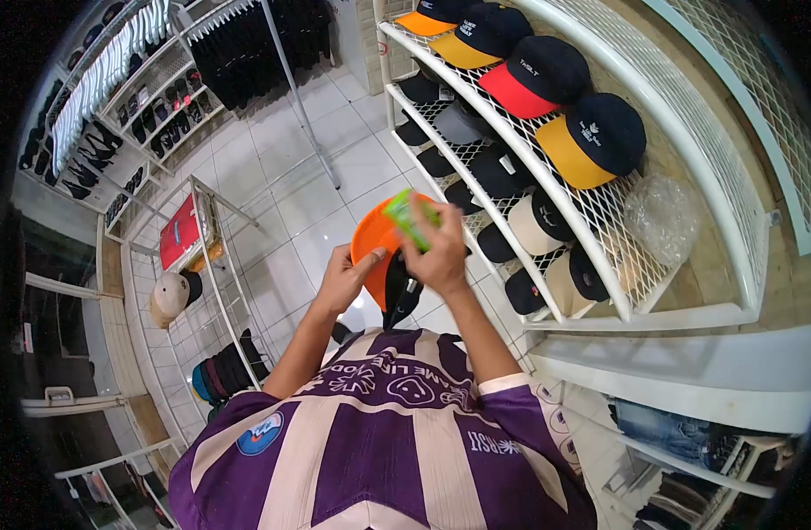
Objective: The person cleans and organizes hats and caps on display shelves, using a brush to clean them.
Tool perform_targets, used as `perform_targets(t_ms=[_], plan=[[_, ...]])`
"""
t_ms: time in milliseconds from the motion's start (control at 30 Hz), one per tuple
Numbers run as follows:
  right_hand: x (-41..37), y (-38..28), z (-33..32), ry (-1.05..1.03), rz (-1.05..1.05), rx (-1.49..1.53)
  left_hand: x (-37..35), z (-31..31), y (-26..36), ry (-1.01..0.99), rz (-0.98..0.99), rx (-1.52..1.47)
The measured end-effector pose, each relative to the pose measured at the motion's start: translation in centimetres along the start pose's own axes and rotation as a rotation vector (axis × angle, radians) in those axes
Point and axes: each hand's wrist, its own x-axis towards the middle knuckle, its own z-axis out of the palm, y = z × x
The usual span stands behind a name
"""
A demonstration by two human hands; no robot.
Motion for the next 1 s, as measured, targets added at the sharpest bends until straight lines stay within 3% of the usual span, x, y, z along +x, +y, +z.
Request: perform_targets(t_ms=[100,133,233,267,333,400,467,567,600,667,767,867,933,1000], plan=[[0.7,1.9,-0.1,0.142,0.302,-0.014,-0.9,0.0,0.7,0.045,-0.021,-0.035],[0.7,1.0,-0.1,0.143,0.298,-0.010,-0.6,0.1,0.7,0.044,-0.019,-0.008],[0.2,-2.9,-0.3,-0.072,-0.065,0.168,-0.2,-0.3,1.0,0.034,-0.025,0.033],[0.0,-2.4,-0.3,-0.072,-0.060,0.168,-0.3,-0.3,1.0,0.022,-0.036,0.042],[0.4,0.6,0.0,0.073,0.155,-0.061,-0.1,-0.4,1.1,0.014,-0.035,0.049],[1.0,1.1,-0.5,0.191,0.255,0.022,-0.7,-0.5,0.9,0.086,-0.015,0.034],[1.3,-1.1,-1.3,0.192,0.112,0.073,-0.4,-0.3,2.1,0.117,-0.014,0.026],[0.9,-3.1,-1.4,-0.103,-0.063,0.023,-1.0,-0.5,2.1,0.080,-0.047,0.052],[0.9,-1.9,-1.0,-0.097,-0.065,0.016,-0.7,-0.8,1.9,0.022,-0.051,0.089],[0.9,2.1,-0.2,0.042,0.250,-0.200,-0.7,-1.0,1.3,0.012,-0.021,0.051],[1.1,1.0,-1.1,0.104,0.152,-0.131,-1.1,-1.1,1.5,0.095,-0.055,0.094],[0.4,-2.5,-1.3,0.012,0.024,0.016,-0.7,-1.1,0.4,0.081,-0.093,0.086],[0.0,-0.9,-0.7,-0.103,0.008,-0.087,-0.4,-1.4,0.4,0.037,-0.095,-0.018],[-0.4,3.2,-0.3,0.002,0.191,-0.095,-0.8,-1.6,0.2,0.003,-0.102,-0.122]])
